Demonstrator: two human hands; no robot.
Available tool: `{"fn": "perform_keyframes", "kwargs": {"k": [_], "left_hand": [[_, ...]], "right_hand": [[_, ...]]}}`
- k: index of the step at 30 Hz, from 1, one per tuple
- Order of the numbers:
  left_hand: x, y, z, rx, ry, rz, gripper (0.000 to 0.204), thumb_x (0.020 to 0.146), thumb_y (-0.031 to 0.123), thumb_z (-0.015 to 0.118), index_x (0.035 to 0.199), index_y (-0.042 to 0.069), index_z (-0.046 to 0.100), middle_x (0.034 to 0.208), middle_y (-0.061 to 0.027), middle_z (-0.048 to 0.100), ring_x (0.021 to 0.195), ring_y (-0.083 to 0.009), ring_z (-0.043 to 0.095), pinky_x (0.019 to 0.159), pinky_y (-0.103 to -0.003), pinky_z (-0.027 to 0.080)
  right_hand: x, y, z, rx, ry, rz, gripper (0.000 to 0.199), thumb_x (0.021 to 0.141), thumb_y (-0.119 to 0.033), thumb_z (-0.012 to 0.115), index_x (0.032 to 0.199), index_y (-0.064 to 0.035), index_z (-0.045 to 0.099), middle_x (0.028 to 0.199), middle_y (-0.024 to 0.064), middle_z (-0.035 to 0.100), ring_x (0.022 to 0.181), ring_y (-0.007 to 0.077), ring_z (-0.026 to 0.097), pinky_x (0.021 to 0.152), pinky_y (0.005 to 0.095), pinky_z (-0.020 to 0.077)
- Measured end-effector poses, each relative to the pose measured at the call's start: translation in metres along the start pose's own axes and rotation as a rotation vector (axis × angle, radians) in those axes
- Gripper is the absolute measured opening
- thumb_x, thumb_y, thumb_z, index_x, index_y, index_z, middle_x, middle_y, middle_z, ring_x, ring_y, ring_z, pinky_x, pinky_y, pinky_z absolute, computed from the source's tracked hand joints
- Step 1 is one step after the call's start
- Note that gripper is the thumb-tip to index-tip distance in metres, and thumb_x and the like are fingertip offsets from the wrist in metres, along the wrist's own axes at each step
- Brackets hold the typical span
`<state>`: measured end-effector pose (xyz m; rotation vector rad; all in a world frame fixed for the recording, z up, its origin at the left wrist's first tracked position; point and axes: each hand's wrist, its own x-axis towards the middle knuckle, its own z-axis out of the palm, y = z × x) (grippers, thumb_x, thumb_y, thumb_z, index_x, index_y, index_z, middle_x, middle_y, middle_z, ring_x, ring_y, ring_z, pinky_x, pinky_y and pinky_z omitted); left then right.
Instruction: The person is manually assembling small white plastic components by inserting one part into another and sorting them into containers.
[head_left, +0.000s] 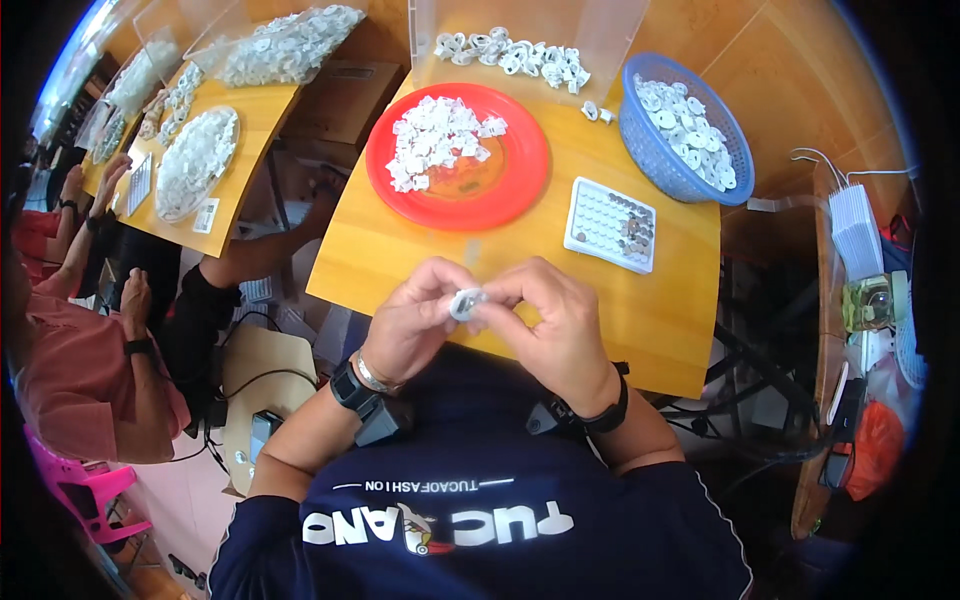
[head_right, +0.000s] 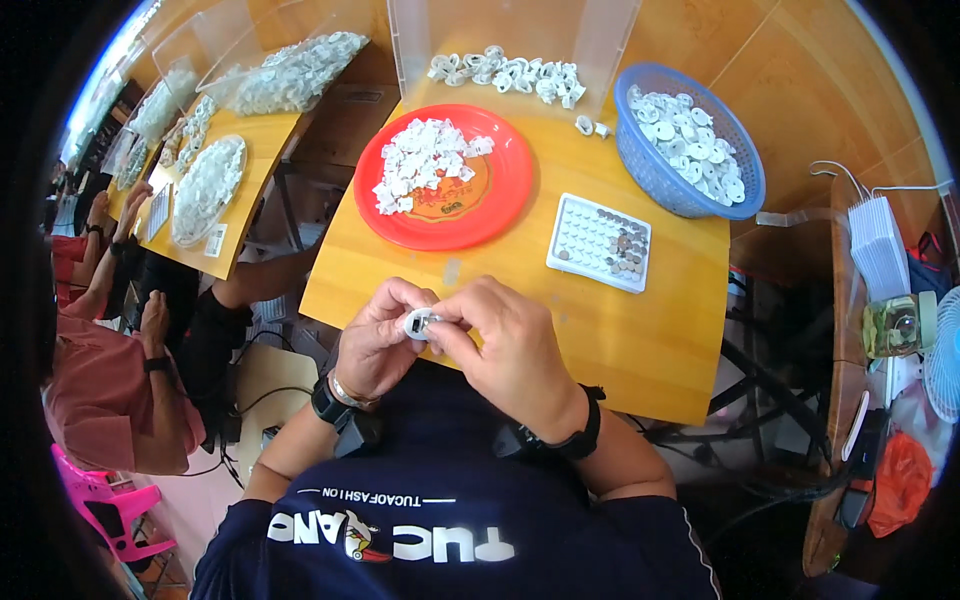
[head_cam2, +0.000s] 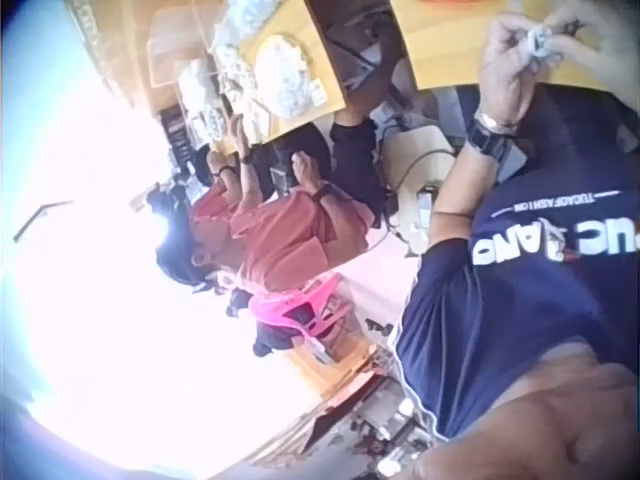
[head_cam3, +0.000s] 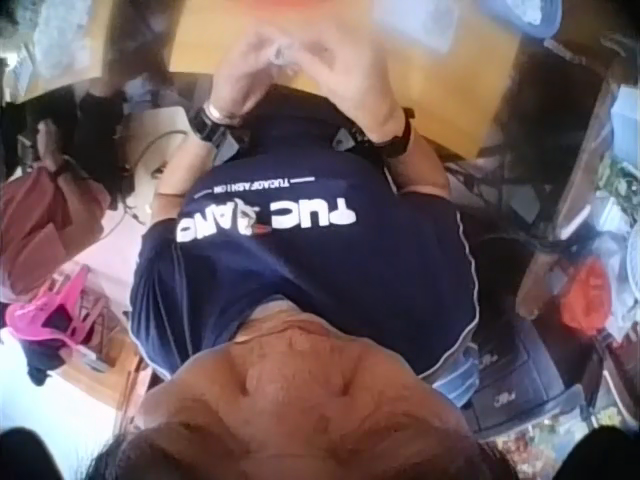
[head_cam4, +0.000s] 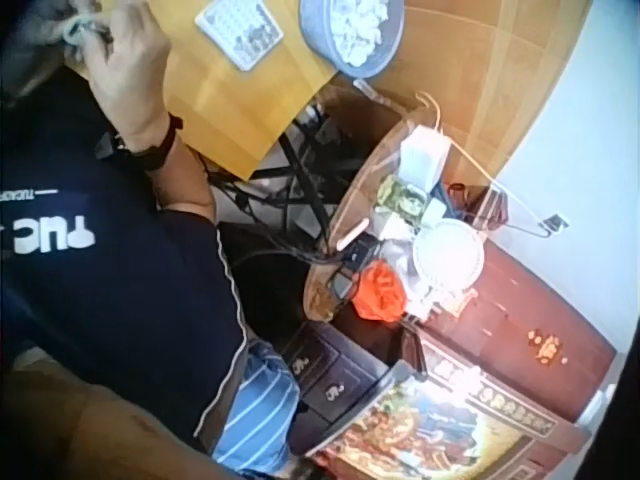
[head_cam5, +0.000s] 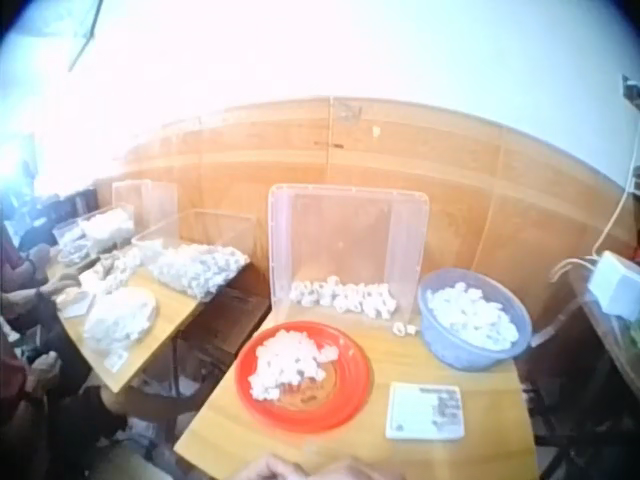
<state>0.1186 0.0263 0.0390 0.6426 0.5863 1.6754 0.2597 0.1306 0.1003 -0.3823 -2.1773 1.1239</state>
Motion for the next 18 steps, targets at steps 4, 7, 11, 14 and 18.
{"fn": "perform_keyframes", "kwargs": {"k": [4, 7, 11, 14, 18], "left_hand": [[-0.002, 0.000, -0.003, -0.015, -0.046, 0.006, 0.028, 0.091, 0.023, 0.060, 0.109, 0.002, 0.054, 0.097, -0.0072, 0.059, 0.085, -0.0137, 0.054, 0.074, -0.027, 0.041], [-0.002, -0.001, -0.004, -0.041, -0.068, 0.004, 0.028, 0.091, 0.023, 0.060, 0.109, 0.002, 0.054, 0.098, -0.0073, 0.059, 0.086, -0.0127, 0.053, 0.074, -0.027, 0.040], [-0.002, -0.001, -0.003, -0.065, -0.082, -0.003, 0.027, 0.092, 0.022, 0.058, 0.109, 0.001, 0.054, 0.099, -0.0087, 0.059, 0.088, -0.0144, 0.054, 0.077, -0.029, 0.042], [-0.002, 0.000, -0.001, -0.063, -0.094, 0.011, 0.026, 0.092, 0.021, 0.057, 0.109, 0.001, 0.054, 0.102, -0.0098, 0.059, 0.091, -0.0165, 0.055, 0.081, -0.031, 0.042], [-0.003, 0.001, -0.002, -0.038, -0.107, 0.006, 0.025, 0.093, 0.021, 0.056, 0.108, 0.001, 0.054, 0.102, -0.0100, 0.059, 0.093, -0.0175, 0.056, 0.084, -0.032, 0.043]], "right_hand": [[-0.001, -0.009, 0.001, -0.128, 0.062, -0.124, 0.016, 0.074, 0.000, 0.072, 0.083, -0.0046, 0.061, 0.073, 0.0081, 0.058, 0.064, 0.0248, 0.059, 0.055, 0.0341, 0.0472], [-0.001, -0.013, 0.000, -0.171, 0.083, -0.173, 0.018, 0.073, 0.000, 0.073, 0.084, -0.0060, 0.060, 0.074, 0.0072, 0.058, 0.065, 0.0248, 0.059, 0.056, 0.0346, 0.0473], [-0.001, -0.015, 0.000, -0.211, 0.082, -0.194, 0.020, 0.072, 0.001, 0.073, 0.086, -0.0067, 0.060, 0.074, 0.0064, 0.059, 0.066, 0.0240, 0.059, 0.056, 0.0345, 0.0475], [-0.001, -0.016, 0.000, -0.196, 0.101, -0.210, 0.020, 0.073, 0.001, 0.073, 0.086, -0.0064, 0.060, 0.075, 0.0067, 0.059, 0.066, 0.0243, 0.059, 0.057, 0.0343, 0.0477], [-0.004, -0.013, 0.001, -0.147, 0.112, -0.169, 0.020, 0.073, 0.002, 0.073, 0.086, -0.0056, 0.060, 0.073, 0.0075, 0.059, 0.065, 0.0253, 0.059, 0.056, 0.0347, 0.0474]]}}
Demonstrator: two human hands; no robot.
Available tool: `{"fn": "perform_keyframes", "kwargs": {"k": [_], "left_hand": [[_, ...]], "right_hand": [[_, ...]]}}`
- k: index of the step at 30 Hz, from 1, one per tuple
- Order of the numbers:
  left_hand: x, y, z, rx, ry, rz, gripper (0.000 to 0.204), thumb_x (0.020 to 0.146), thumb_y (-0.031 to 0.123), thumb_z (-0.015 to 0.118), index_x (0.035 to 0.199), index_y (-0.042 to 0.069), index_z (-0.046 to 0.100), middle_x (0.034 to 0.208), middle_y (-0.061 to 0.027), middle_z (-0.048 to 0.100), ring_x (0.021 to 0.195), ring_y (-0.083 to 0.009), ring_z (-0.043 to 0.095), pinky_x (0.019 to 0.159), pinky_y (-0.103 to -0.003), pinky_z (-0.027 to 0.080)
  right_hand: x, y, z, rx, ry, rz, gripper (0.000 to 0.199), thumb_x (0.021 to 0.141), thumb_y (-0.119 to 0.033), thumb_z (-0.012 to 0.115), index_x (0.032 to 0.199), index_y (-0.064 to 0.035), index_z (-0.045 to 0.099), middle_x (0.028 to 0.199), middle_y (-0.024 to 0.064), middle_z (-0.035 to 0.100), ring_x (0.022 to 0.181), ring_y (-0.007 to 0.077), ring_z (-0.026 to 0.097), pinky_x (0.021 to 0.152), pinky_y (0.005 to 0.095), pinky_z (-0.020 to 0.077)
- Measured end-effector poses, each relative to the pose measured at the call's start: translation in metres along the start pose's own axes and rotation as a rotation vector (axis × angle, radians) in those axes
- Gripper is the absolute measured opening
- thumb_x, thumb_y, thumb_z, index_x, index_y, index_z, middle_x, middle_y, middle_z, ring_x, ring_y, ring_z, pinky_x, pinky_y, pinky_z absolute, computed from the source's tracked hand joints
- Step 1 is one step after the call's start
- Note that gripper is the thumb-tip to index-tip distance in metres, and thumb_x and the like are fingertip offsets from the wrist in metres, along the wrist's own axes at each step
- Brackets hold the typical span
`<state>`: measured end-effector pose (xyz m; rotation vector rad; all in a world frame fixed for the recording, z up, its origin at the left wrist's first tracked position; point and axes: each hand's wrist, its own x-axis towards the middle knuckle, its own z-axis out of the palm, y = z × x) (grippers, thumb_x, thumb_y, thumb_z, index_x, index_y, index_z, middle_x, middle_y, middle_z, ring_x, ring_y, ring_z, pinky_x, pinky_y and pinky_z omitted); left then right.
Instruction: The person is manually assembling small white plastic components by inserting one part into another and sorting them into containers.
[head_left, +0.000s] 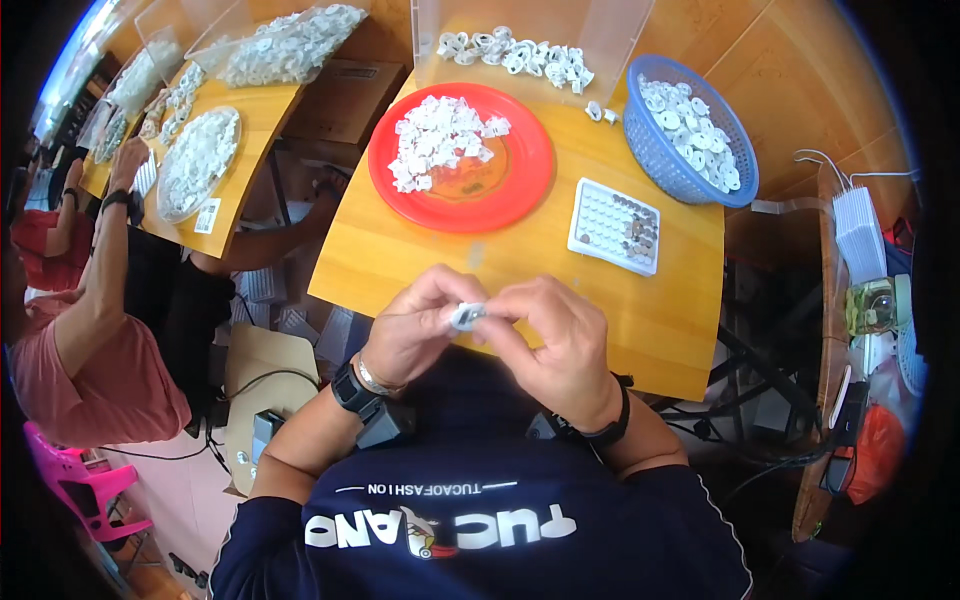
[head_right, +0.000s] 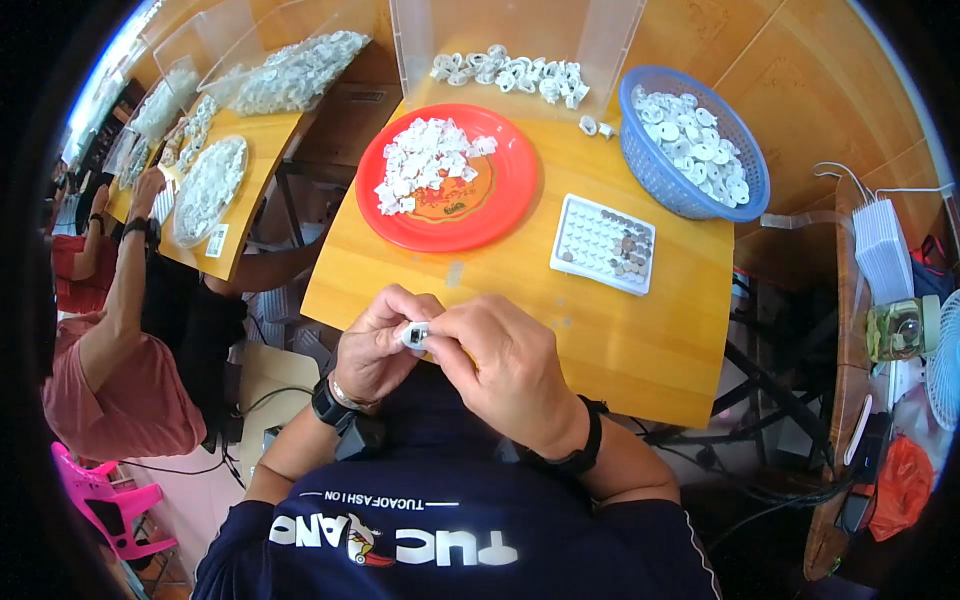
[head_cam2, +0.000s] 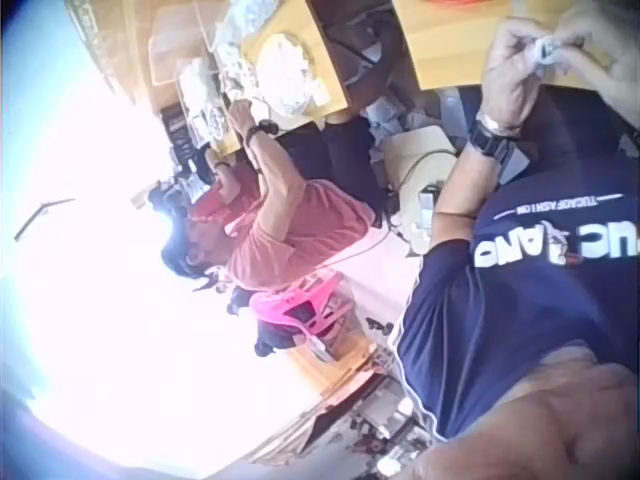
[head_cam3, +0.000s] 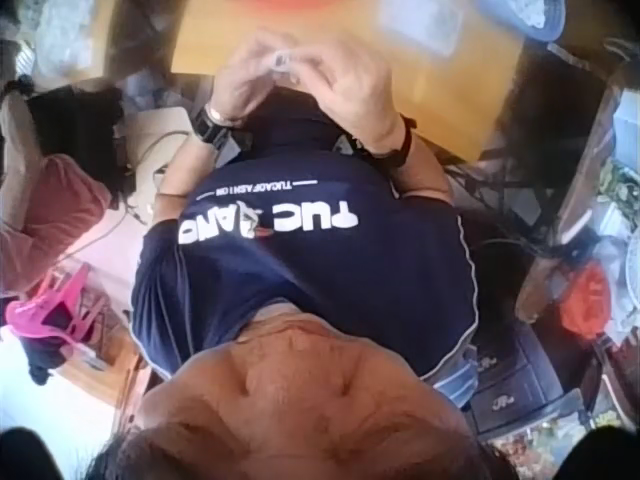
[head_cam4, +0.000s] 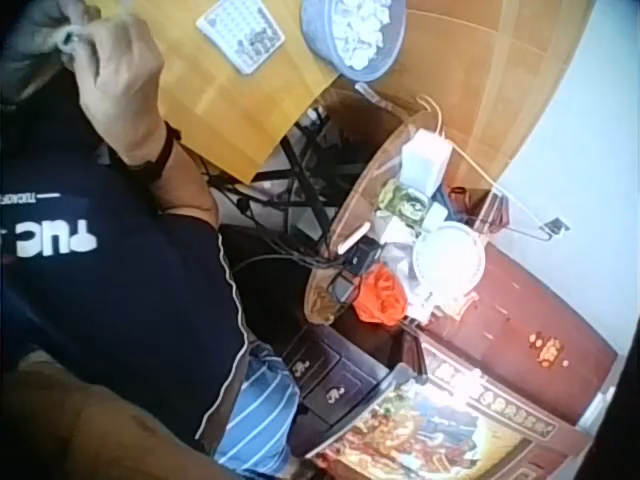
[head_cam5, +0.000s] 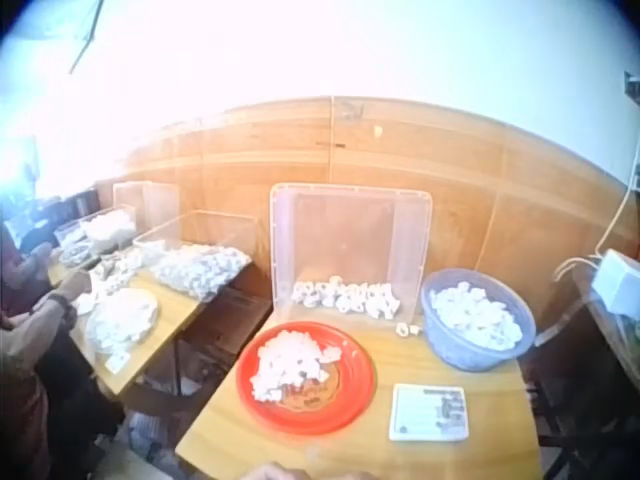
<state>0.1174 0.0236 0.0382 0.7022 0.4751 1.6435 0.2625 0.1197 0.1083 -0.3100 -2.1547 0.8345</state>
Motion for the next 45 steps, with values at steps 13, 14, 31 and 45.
{"fn": "perform_keyframes", "kwargs": {"k": [13, 14, 31, 45], "left_hand": [[0.005, -0.012, -0.007, -0.012, 0.316, -0.206, 0.016, 0.097, 0.020, 0.049, 0.100, 0.004, 0.050, 0.085, -0.0082, 0.060, 0.072, -0.0161, 0.059, 0.067, -0.026, 0.048], [0.005, -0.013, -0.008, -0.027, 0.325, -0.205, 0.016, 0.097, 0.019, 0.049, 0.100, 0.004, 0.050, 0.084, -0.0082, 0.060, 0.072, -0.0161, 0.059, 0.067, -0.026, 0.048], [0.004, -0.014, -0.008, 0.054, 0.366, -0.157, 0.013, 0.096, 0.017, 0.049, 0.099, 0.004, 0.049, 0.085, -0.0078, 0.058, 0.073, -0.0150, 0.059, 0.069, -0.027, 0.049], [0.006, -0.017, -0.012, -0.001, 0.435, -0.161, 0.015, 0.098, 0.017, 0.046, 0.100, 0.003, 0.049, 0.086, -0.0075, 0.057, 0.076, -0.0158, 0.056, 0.071, -0.029, 0.046]], "right_hand": [[-0.010, 0.059, 0.022, 0.995, -0.222, 0.781, 0.011, 0.088, 0.000, 0.059, 0.096, 0.0020, 0.052, 0.080, 0.0093, 0.063, 0.067, 0.0143, 0.064, 0.061, 0.0267, 0.0533], [-0.012, 0.060, 0.024, 0.978, -0.213, 0.806, 0.011, 0.089, 0.000, 0.058, 0.097, 0.0026, 0.053, 0.081, 0.0091, 0.063, 0.067, 0.0137, 0.064, 0.061, 0.0265, 0.0534], [-0.013, 0.062, 0.036, 0.960, -0.223, 0.805, 0.016, 0.087, -0.001, 0.060, 0.101, 0.0037, 0.055, 0.080, 0.0074, 0.063, 0.064, 0.0106, 0.061, 0.059, 0.0243, 0.0513], [-0.015, 0.058, 0.050, 0.806, -0.089, 0.690, 0.008, 0.090, -0.006, 0.061, 0.090, 0.0020, 0.061, 0.067, 0.0016, 0.058, 0.056, 0.0052, 0.053, 0.051, 0.0219, 0.0436]]}}
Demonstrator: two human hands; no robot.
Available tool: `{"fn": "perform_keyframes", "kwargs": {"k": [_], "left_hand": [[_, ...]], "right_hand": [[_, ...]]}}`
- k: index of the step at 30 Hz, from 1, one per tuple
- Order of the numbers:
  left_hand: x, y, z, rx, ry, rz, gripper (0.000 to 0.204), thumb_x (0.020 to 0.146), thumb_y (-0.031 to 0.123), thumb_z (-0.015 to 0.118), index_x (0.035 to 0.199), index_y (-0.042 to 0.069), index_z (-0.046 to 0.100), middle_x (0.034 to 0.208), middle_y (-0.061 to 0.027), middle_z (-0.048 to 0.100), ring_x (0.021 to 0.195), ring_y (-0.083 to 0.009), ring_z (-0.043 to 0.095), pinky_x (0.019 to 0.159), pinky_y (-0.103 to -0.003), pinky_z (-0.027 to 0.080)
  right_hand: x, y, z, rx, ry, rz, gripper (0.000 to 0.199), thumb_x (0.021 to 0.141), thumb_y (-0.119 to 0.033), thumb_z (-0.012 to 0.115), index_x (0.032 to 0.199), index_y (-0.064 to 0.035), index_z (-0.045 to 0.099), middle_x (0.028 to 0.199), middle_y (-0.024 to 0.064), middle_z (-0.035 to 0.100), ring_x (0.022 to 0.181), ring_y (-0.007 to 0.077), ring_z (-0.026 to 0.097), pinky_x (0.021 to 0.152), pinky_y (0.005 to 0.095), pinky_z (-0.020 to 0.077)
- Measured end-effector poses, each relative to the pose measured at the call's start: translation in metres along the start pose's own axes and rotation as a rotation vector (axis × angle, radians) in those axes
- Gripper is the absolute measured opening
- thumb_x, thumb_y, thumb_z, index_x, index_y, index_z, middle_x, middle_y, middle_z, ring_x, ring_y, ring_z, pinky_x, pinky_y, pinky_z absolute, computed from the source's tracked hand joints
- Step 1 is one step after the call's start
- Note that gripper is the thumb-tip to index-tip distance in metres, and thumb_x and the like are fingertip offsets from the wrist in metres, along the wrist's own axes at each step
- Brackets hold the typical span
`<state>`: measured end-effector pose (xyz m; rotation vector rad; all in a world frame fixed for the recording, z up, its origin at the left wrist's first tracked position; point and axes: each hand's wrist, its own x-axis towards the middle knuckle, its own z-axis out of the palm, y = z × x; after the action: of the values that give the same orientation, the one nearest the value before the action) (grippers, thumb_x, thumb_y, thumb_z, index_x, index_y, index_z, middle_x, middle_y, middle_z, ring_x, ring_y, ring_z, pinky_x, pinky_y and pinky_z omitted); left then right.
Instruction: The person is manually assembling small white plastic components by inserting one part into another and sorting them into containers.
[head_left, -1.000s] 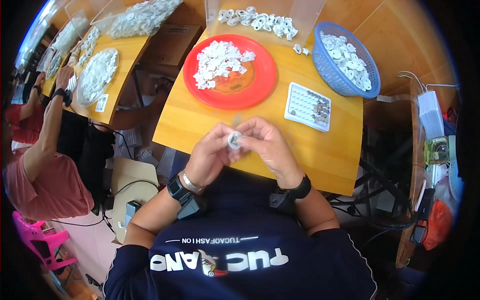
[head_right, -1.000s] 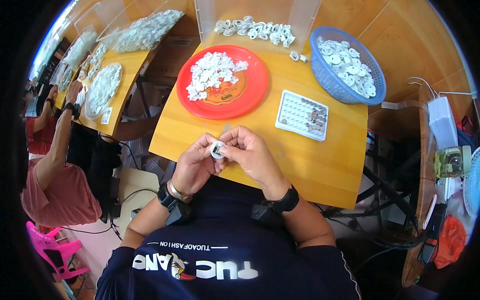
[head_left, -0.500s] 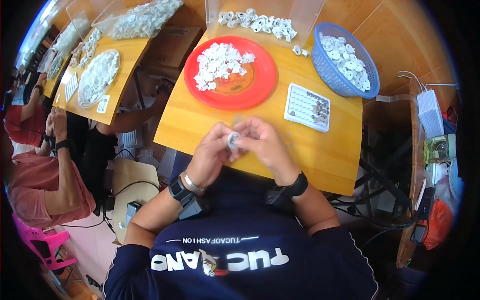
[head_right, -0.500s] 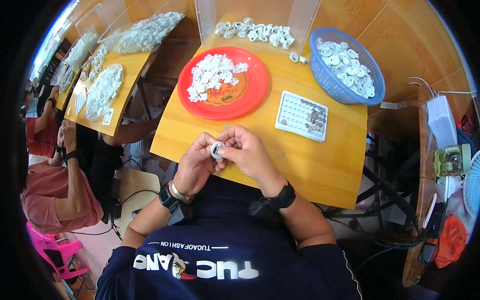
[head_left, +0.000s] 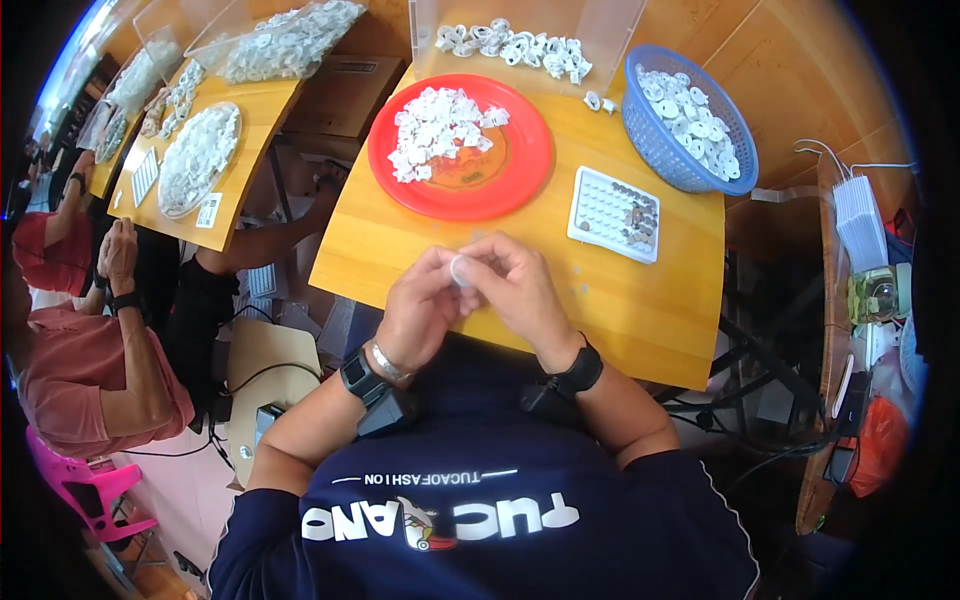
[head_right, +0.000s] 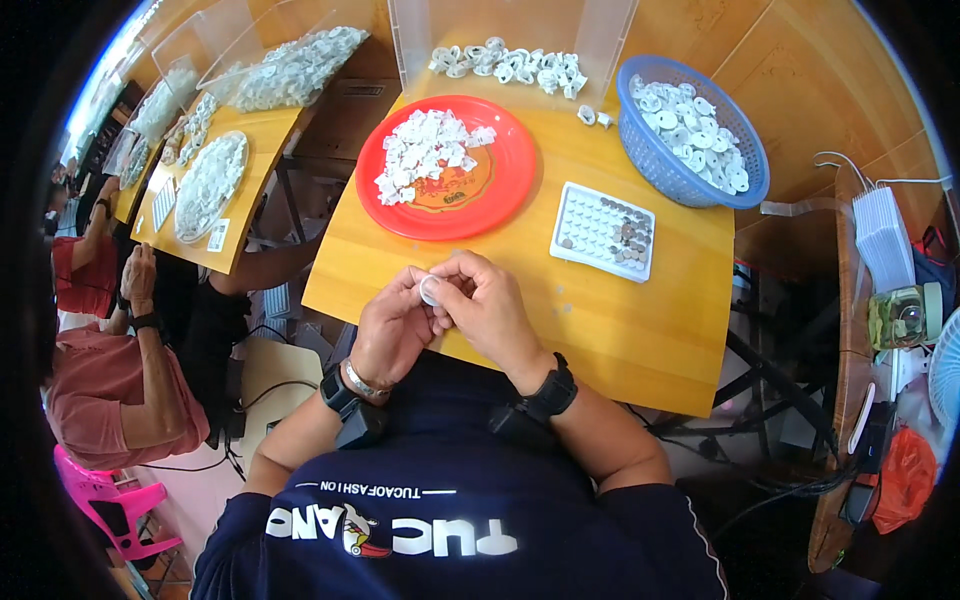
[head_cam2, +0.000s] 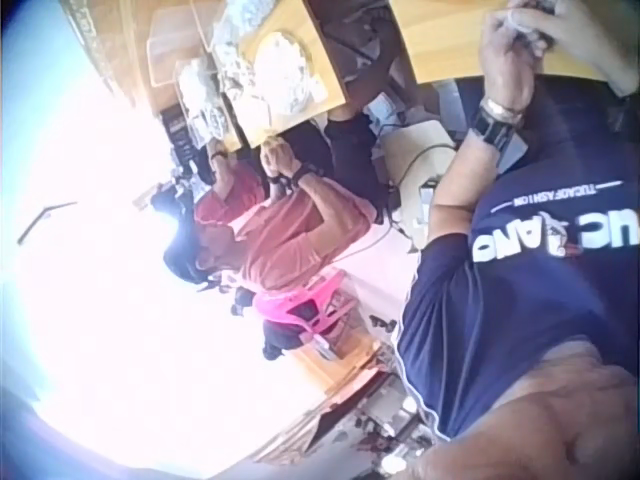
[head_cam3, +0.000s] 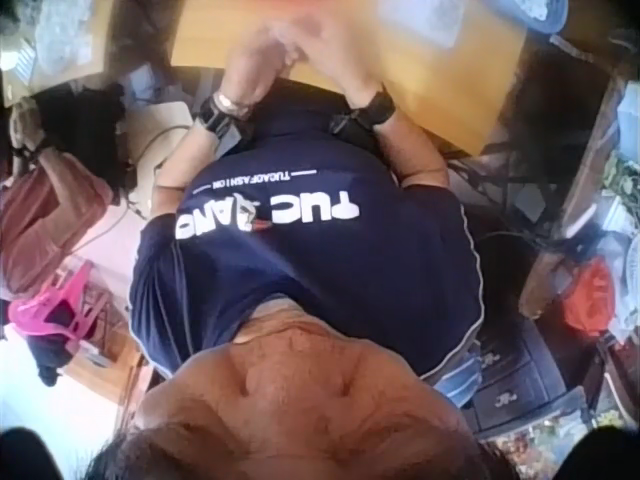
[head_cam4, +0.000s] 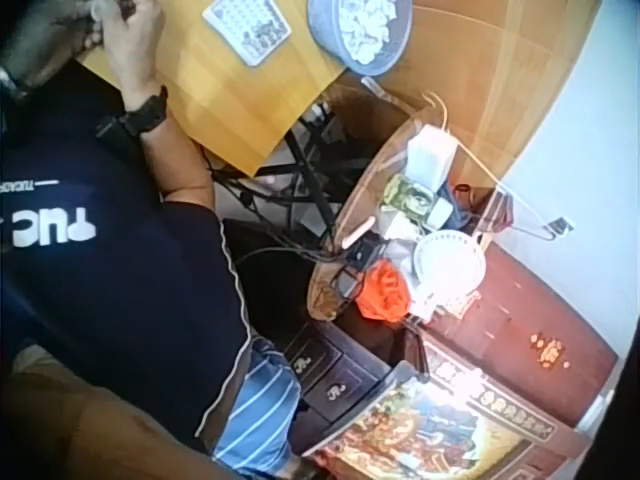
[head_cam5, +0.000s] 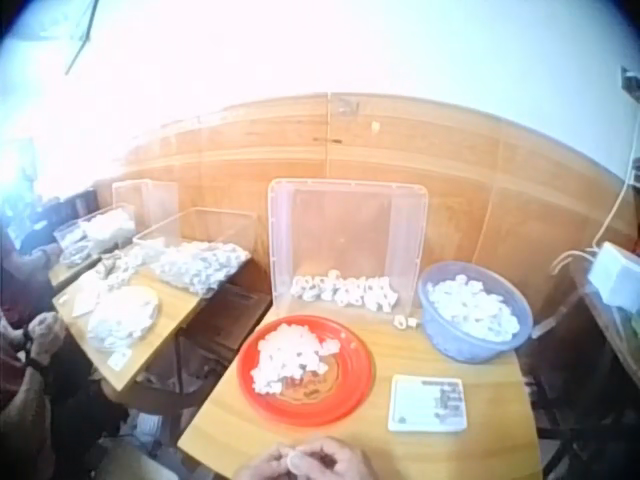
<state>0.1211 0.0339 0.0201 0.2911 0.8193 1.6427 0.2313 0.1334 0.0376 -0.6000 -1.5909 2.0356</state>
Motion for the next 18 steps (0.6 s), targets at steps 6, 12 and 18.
{"fn": "perform_keyframes", "kwargs": {"k": [6, 12, 18], "left_hand": [[0.0001, -0.0016, 0.0000, 0.042, 0.024, 0.009, 0.014, 0.098, 0.017, 0.045, 0.098, 0.004, 0.049, 0.085, -0.0070, 0.057, 0.076, -0.0157, 0.055, 0.070, -0.029, 0.045], [0.0013, -0.0043, -0.0009, 0.001, 0.046, 0.018, 0.014, 0.098, 0.018, 0.045, 0.096, 0.005, 0.048, 0.084, -0.0077, 0.057, 0.074, -0.0173, 0.057, 0.067, -0.028, 0.045], [0.0012, -0.0042, -0.0015, 0.019, 0.029, 0.044, 0.016, 0.097, 0.021, 0.047, 0.095, 0.006, 0.049, 0.084, -0.0081, 0.057, 0.074, -0.0181, 0.057, 0.067, -0.029, 0.046]], "right_hand": [[0.0019, 0.0025, 0.0015, 0.011, 0.008, 0.012, 0.008, 0.090, -0.006, 0.061, 0.088, 0.0019, 0.060, 0.066, 0.0018, 0.058, 0.055, 0.0054, 0.053, 0.049, 0.0222, 0.0434], [0.0034, 0.0071, 0.0028, -0.039, 0.051, 0.000, 0.009, 0.090, -0.006, 0.060, 0.085, 0.0012, 0.059, 0.065, 0.0021, 0.057, 0.053, 0.0061, 0.053, 0.047, 0.0232, 0.0440], [0.0029, -0.0006, 0.0027, -0.020, 0.011, 0.007, 0.010, 0.091, -0.007, 0.061, 0.085, 0.0003, 0.058, 0.065, 0.0019, 0.057, 0.053, 0.0063, 0.053, 0.047, 0.0233, 0.0445]]}}
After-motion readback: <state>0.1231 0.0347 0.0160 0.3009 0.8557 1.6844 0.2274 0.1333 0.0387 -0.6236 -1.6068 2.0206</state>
